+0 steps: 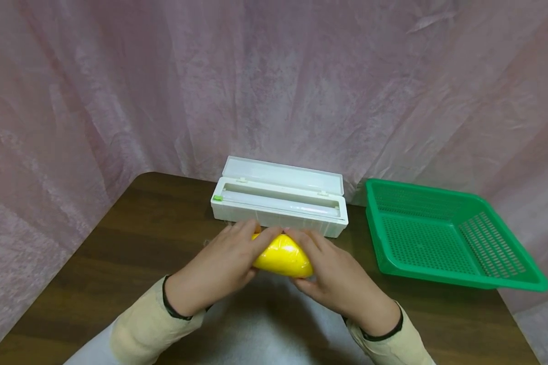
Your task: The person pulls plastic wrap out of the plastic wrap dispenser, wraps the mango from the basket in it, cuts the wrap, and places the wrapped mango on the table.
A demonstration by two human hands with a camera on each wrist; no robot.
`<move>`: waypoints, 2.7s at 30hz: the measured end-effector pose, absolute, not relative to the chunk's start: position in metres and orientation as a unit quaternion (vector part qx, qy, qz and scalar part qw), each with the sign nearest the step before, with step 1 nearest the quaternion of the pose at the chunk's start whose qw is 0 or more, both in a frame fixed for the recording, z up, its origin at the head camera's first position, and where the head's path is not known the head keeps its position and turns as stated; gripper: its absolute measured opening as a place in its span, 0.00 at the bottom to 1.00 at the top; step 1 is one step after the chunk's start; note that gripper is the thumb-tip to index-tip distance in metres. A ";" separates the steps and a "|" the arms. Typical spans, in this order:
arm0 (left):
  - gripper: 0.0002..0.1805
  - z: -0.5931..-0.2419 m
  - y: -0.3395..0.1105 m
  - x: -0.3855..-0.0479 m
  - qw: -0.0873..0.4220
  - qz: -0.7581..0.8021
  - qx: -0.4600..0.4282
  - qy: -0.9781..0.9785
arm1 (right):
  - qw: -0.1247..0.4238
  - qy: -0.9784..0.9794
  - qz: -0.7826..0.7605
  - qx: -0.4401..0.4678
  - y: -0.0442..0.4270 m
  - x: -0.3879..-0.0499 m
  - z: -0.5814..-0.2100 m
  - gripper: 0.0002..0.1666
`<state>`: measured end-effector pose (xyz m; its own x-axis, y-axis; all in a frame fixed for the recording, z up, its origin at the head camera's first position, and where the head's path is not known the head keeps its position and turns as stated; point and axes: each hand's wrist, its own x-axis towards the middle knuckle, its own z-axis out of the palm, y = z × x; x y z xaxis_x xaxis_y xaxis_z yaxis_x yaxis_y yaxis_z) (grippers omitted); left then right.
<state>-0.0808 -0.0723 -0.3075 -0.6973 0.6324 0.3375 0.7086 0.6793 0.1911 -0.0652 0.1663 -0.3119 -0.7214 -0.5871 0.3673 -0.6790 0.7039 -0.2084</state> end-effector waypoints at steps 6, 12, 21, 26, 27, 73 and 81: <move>0.49 -0.316 -0.072 -0.086 0.107 -0.166 -0.378 -0.905 | 0.090 -0.917 0.180 0.343 0.168 -0.068 -0.315 0.51; 0.48 -0.325 -0.072 -0.096 0.065 -0.182 -0.390 -0.900 | 0.032 -0.924 0.188 0.331 0.173 -0.073 -0.318 0.55; 0.46 -0.333 -0.074 -0.106 0.009 -0.207 -0.397 -0.894 | -0.020 -0.927 0.205 0.314 0.177 -0.079 -0.323 0.60; 0.44 -0.335 -0.073 -0.110 -0.018 -0.217 -0.395 -0.893 | -0.031 -0.925 0.208 0.315 0.179 -0.083 -0.326 0.61; 0.43 -0.336 -0.073 -0.111 -0.025 -0.219 -0.393 -0.893 | -0.033 -0.925 0.208 0.316 0.180 -0.083 -0.326 0.61; 0.37 -0.345 -0.080 -0.133 -0.121 -0.298 -0.380 -0.868 | 0.147 -0.919 0.112 0.350 0.159 -0.094 -0.353 0.59; 0.43 -0.345 -0.078 -0.129 -0.094 -0.271 -0.359 -0.888 | 0.144 -0.914 0.132 0.356 0.160 -0.094 -0.356 0.55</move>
<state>-0.1294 -0.0779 -0.3449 -0.7246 0.6886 0.0279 0.5868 0.5953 0.5489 -0.0942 0.1597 -0.3558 -0.7050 -0.6125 0.3576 -0.6888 0.7115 -0.1392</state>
